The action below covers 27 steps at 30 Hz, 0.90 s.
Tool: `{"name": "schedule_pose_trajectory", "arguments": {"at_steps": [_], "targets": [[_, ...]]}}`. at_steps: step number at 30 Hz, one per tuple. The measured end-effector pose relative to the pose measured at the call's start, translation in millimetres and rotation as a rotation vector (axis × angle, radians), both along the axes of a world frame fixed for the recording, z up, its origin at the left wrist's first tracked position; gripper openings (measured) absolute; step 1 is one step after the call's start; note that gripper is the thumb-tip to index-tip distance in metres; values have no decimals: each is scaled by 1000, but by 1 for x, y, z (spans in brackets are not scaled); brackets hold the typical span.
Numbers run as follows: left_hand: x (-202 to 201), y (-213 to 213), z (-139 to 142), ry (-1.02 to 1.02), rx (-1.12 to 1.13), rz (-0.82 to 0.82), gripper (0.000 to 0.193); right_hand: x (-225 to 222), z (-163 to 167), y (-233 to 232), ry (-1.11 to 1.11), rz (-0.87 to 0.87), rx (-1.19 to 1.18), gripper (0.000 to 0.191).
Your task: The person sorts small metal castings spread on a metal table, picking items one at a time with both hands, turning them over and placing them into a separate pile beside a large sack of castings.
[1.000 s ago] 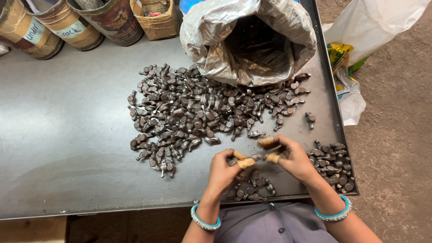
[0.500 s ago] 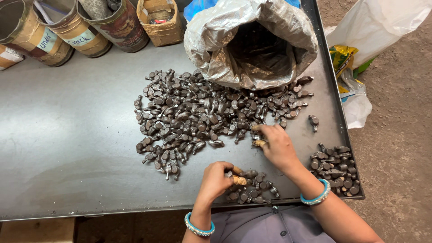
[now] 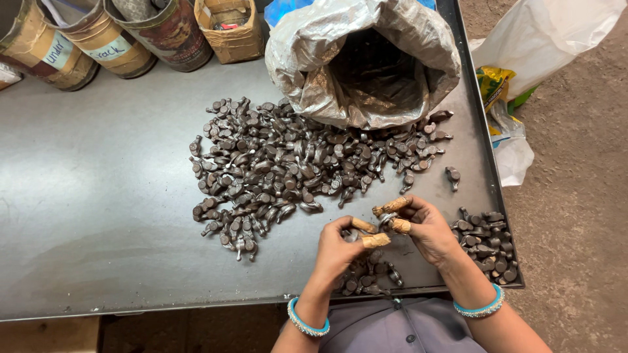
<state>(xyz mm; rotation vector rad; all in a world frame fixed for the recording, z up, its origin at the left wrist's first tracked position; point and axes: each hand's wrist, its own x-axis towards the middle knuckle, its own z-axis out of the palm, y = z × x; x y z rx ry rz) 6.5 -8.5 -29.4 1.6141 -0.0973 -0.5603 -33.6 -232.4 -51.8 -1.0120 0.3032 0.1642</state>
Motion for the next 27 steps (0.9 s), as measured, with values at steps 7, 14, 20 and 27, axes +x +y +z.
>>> {"name": "schedule_pose_trajectory", "arguments": {"at_steps": [7,14,20,27], "targets": [[-5,-6,-21,351,-380,11,16,-8,2,6,27,-13,-228,24],[1,-6,-32,478,-403,-5,10,-10,-14,3,-22,1,-210,33],[-1,-7,-31,545,-437,4,16,-8,-5,6,-55,-9,-164,36],[16,9,-27,698,-729,281,41,16,61,39,-309,65,-1012,22]]}}
